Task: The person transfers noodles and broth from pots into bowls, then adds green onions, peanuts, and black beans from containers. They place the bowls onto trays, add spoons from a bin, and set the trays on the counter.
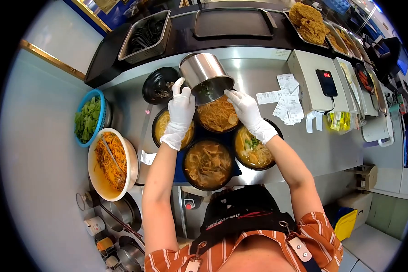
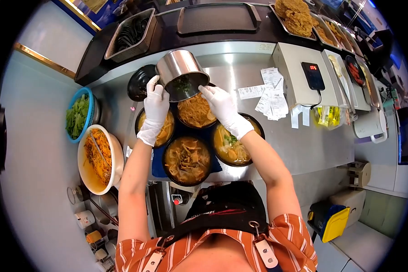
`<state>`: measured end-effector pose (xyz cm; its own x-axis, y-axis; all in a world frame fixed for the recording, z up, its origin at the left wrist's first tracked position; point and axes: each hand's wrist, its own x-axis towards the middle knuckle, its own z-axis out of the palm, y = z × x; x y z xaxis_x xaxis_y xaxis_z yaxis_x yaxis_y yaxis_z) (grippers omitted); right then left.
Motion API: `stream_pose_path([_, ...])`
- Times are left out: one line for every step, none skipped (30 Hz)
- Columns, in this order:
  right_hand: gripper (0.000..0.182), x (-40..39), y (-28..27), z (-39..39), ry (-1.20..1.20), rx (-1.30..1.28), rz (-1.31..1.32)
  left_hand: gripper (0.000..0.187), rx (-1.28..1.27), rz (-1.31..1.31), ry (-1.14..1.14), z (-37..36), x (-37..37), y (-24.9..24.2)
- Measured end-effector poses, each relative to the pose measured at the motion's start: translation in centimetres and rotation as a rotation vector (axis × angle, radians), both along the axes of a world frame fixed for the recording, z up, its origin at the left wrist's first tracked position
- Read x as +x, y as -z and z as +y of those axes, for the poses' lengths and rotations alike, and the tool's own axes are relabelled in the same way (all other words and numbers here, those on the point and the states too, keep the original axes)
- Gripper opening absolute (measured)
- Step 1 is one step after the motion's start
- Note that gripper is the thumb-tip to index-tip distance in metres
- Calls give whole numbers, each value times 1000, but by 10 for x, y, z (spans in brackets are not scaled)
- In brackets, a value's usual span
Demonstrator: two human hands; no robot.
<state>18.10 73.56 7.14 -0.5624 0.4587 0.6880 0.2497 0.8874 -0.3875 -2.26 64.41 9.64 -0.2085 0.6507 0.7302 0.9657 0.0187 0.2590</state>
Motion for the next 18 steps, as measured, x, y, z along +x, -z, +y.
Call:
stream_pose_path([31,1,5,-2,1,-26,-45,13,8,-7,-7,1,1,1])
stream_pose_path([31,5,10,-3,-4,-27,-45,13,7,-6,-12,1,1,3])
stream_pose_path([32,11,10,-7,-18,-55,-59,15,-15,-62,-29,1,3,4])
stream_pose_path([33,18,11,-11,-31,-83,-74,17,-37,-119,-45,1,4,6])
stream_pose_path([33,26,16,-15,-51,-80,-60,17,-37,-120,-49,1,5,8])
stream_pose_path([33,34,17,-19,-57,-77,-62,18,-49,-152,-54,1,5,9])
stream_pose_path([33,42,17,-23,-67,-105,-53,18,-59,-184,-59,2,5,12])
stream_pose_path([32,46,18,-26,-77,-134,-43,18,-57,-185,-64,3,5,14])
stream_pose_path([31,45,12,-27,-75,-151,-14,18,-57,-182,-65,4,5,15])
stream_pose_path([31,40,8,-27,-76,-152,-15,19,-60,-178,-64,4,5,17])
stream_pose_path([31,33,4,-24,-68,-127,22,19,-61,-179,-65,4,5,18])
stream_pose_path([31,25,2,-21,-61,-100,60,19,-69,-184,-62,3,6,18])
stream_pose_path([31,18,4,-18,-64,-103,61,19,-78,-188,-60,2,7,18])
stream_pose_path([31,10,7,-16,-65,-92,52,19,-81,-186,-62,1,7,17])
stream_pose_path([31,7,9,-15,-66,-80,43,19,-81,-180,-61,1,8,17])
stream_pose_path([31,8,10,-15,-68,-79,44,20,-80,-174,-60,1,8,17])
stream_pose_path([32,11,11,-17,-63,-64,-5,20,-80,-174,-63,1,8,17])
stream_pose_path([32,14,12,-19,-59,-48,-54,20,-77,-170,-66,1,7,17])
